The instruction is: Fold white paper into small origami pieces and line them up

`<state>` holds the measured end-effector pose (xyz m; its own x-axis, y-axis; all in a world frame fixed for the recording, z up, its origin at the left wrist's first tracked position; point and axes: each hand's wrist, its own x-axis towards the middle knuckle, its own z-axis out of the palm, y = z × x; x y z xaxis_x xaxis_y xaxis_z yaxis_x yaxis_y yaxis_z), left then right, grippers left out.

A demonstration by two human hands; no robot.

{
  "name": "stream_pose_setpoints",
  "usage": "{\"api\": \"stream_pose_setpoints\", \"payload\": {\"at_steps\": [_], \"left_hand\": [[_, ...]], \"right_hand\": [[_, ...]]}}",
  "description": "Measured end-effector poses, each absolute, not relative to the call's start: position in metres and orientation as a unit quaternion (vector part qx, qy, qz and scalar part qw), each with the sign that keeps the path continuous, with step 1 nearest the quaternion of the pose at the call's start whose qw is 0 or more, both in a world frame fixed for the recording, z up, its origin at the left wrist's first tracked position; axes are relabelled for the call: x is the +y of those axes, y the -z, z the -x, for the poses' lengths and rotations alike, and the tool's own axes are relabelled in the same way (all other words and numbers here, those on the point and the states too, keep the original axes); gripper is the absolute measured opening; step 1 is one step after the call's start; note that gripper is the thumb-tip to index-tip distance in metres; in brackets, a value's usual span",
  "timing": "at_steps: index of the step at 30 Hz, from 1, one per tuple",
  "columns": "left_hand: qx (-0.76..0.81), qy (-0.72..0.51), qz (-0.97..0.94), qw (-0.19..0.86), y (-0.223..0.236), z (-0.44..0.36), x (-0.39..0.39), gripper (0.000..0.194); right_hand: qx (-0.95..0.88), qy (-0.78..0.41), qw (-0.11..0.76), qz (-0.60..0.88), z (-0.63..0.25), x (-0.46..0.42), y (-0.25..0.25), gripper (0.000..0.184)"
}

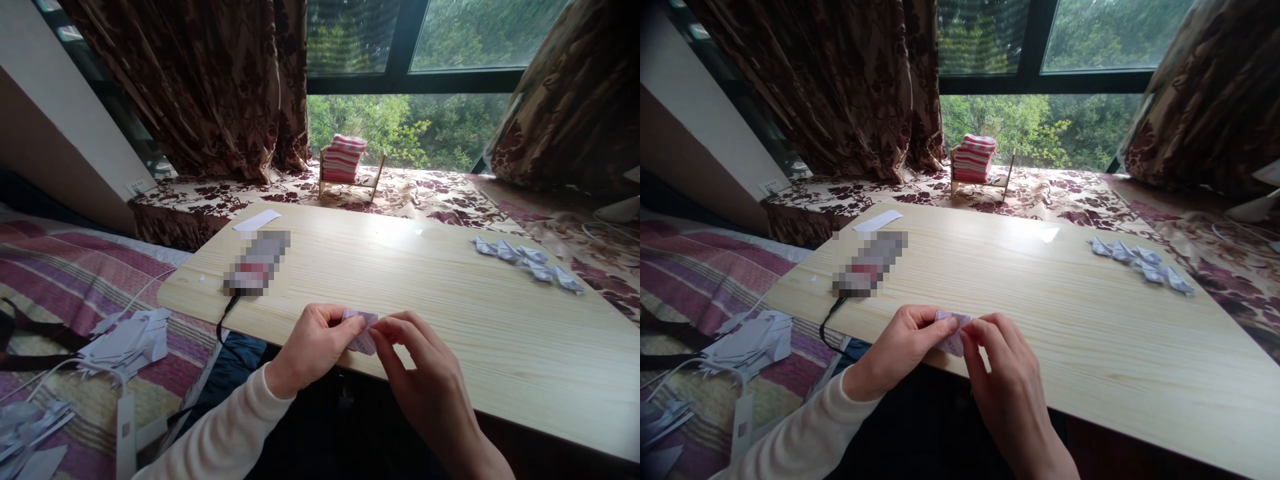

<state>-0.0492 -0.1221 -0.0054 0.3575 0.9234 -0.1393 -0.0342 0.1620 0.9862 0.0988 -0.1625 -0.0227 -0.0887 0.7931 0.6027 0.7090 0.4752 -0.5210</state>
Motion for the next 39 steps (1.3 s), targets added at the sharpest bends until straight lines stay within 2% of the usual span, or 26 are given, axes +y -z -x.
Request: {"api": "stream_pose_setpoints", "payload": {"at_steps": [17,26,34,39], "left_hand": [[0.442,-0.344,-0.584,0.587,0.008,0.051,-0.126,0.022],[0.454,-0.344,-0.557,0.604,0.005,0.048,-0.125,0.017],[0.451,-0.345,-0.56,0.603,0.006,0.05,-0.125,0.017],[0.437,-0.326,-0.576,0.609,0.007,0.054,-0.124,0.022]], "right_hand": [[-0.687,-0.1,0.459,0.554,-0.098,-0.162,0.024,0.009],[-0.635,-0.191,0.477,0.577,-0.108,-0.159,0.021,0.014],[-0.662,-0.255,0.431,0.558,-0.105,-0.154,0.017,0.021],[-0.627,-0.324,0.432,0.561,-0.106,-0.15,0.019,0.023]]}}
